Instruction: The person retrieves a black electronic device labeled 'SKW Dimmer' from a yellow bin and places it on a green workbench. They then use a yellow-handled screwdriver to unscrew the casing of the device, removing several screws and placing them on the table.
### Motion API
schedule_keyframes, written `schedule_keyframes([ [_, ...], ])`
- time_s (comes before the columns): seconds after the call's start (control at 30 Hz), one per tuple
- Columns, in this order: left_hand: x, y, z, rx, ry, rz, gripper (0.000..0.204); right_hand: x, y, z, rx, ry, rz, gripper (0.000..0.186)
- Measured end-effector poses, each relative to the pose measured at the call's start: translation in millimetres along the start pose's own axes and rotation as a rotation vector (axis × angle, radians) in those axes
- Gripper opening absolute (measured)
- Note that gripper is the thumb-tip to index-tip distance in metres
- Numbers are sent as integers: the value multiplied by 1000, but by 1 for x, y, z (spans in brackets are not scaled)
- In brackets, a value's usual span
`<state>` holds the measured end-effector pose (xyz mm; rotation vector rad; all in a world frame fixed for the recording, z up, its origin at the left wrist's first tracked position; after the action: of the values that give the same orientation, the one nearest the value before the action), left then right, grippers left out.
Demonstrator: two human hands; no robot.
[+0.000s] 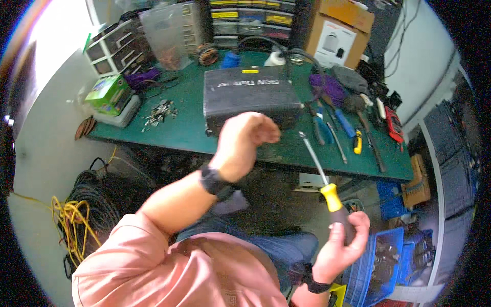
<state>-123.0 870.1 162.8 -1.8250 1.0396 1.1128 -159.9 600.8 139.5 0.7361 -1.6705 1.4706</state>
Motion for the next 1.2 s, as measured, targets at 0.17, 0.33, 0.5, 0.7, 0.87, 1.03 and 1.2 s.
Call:
schedule_keyframes([
  [0.17,-49,17,140,-143,-752,-63,33,-76,-6,2,-59,-824,-632,30],
  [0.33,-46,3,257,-493,-1294,43,32,-96,7,-29,1,-892,-838,24],
  [0.5,-44,-17,270,-418,-1790,74,38,-87,3,-35,-41,-775,-751,17],
  [0.7,-62,-7,223,-545,-1689,-85,32,-71,0,-48,-18,-643,-672,15],
  [0.87,-45,28,98,-207,-970,-281,24,-68,0,-61,9,-556,-485,19],
  [1.03,52,18,13,266,-281,346,30,-64,-3,-68,56,-281,-320,21],
  [1.2,94,-7,-21,219,182,595,35,-60,-4,-68,93,-97,-238,21],
])
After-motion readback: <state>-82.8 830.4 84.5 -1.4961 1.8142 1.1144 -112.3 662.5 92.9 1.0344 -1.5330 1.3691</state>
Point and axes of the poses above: each hand's wrist, its own y-axis away from the middle knuckle, its own z-axis out of the back of the hand, x = y × z, the point moved 2 cm from there along -y, towards the middle knuckle, and after that the axes turned 5 degrees about z, right-handed, at the moved point
